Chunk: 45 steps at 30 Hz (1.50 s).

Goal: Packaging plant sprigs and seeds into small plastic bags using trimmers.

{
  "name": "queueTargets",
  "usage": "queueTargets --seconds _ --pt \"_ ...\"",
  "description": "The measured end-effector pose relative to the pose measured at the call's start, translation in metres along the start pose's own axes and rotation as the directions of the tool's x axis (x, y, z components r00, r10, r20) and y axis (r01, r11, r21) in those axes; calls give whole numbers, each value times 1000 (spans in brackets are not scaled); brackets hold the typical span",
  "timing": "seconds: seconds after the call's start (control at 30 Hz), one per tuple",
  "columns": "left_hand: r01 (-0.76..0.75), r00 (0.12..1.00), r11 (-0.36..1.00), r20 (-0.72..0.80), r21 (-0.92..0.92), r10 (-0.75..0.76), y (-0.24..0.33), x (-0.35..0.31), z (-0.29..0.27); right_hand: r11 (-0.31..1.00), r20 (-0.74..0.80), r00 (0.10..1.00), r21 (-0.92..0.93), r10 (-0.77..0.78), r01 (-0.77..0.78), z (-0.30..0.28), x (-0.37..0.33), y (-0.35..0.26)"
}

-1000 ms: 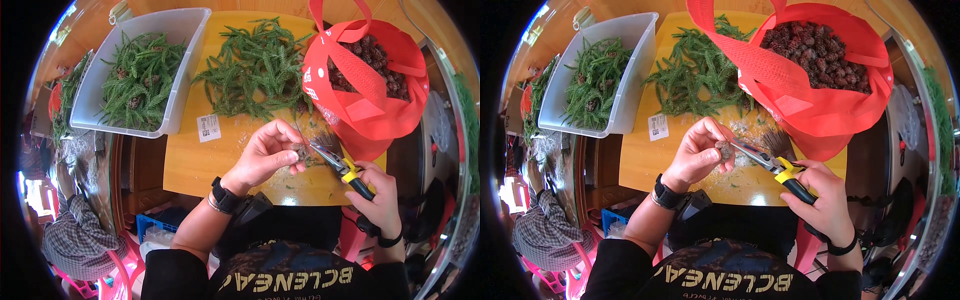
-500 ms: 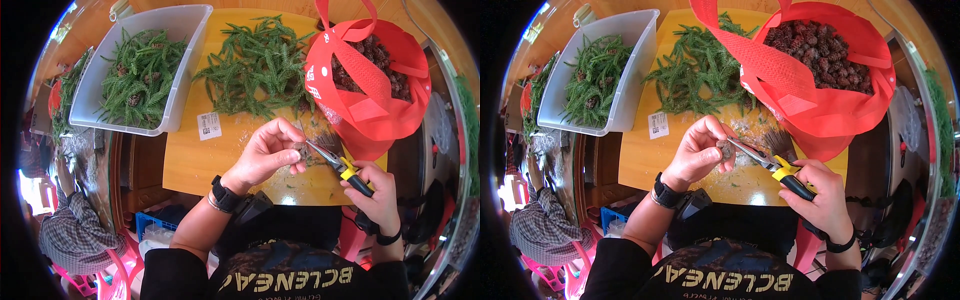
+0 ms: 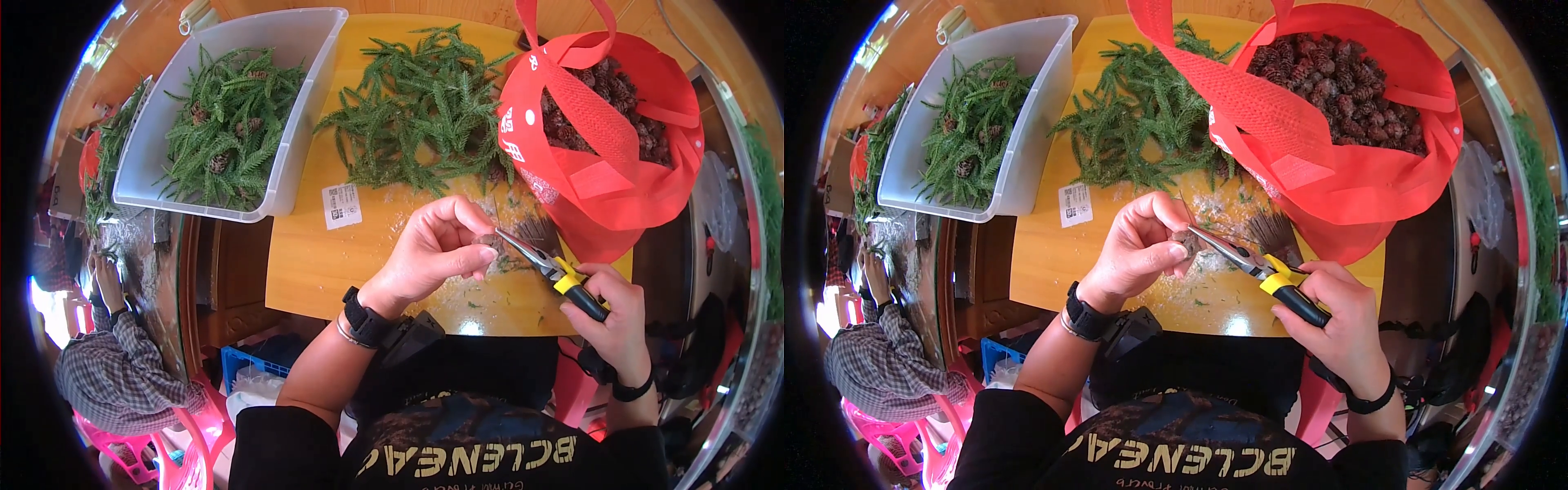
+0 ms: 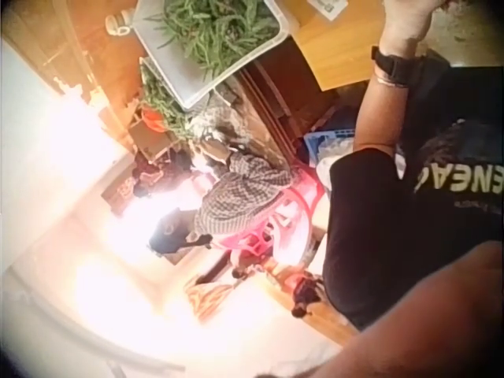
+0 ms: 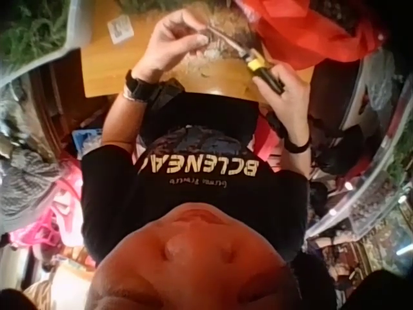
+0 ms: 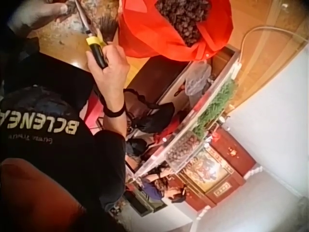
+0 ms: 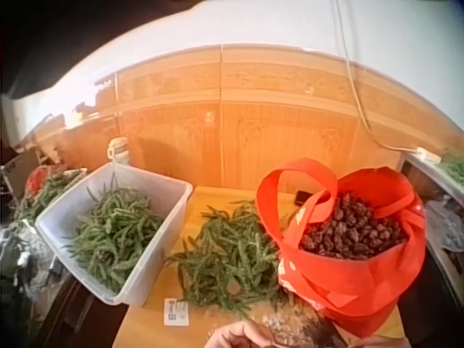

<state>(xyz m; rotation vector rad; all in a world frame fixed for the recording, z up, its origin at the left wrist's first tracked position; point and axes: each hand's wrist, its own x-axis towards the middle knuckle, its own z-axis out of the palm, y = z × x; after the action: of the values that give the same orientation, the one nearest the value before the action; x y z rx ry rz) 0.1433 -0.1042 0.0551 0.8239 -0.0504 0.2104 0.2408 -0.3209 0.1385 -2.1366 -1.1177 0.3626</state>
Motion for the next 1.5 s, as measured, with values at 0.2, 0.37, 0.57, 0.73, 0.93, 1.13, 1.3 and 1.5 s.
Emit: queueTargets --seconds 0.2,0.37,0.57,0.73,0.93,1.13,1.3,1.5 --pt "-103 993 989 -42 103 108 -2 1 4 1000 -21 1000 -3 -6 6 5 -1 5" --pt "-287 950 920 -43 267 309 -6 2 13 998 -7 999 -45 44 -44 4 -2 4" --pt "55 998 994 -29 -91 -58 3 1 8 998 -90 996 -58 -10 5 7 -1 5" --pt "47 998 998 -43 -36 -48 0 0 3 997 -96 994 -62 -53 48 9 0 2" --pt "-65 987 987 -135 144 84 0 0 9 998 -97 995 -63 -31 25 11 -2 5" --pt "-176 962 953 -164 248 220 -3 -1 17 994 -112 990 -76 -89 81 16 -4 10" --pt "-341 879 625 1 703 478 -5 -1 12 998 -101 995 -57 -17 11 20 -6 6" --pt "-413 709 63 277 908 649 3 0 23 995 -90 992 24 94 -92 24 -8 1"
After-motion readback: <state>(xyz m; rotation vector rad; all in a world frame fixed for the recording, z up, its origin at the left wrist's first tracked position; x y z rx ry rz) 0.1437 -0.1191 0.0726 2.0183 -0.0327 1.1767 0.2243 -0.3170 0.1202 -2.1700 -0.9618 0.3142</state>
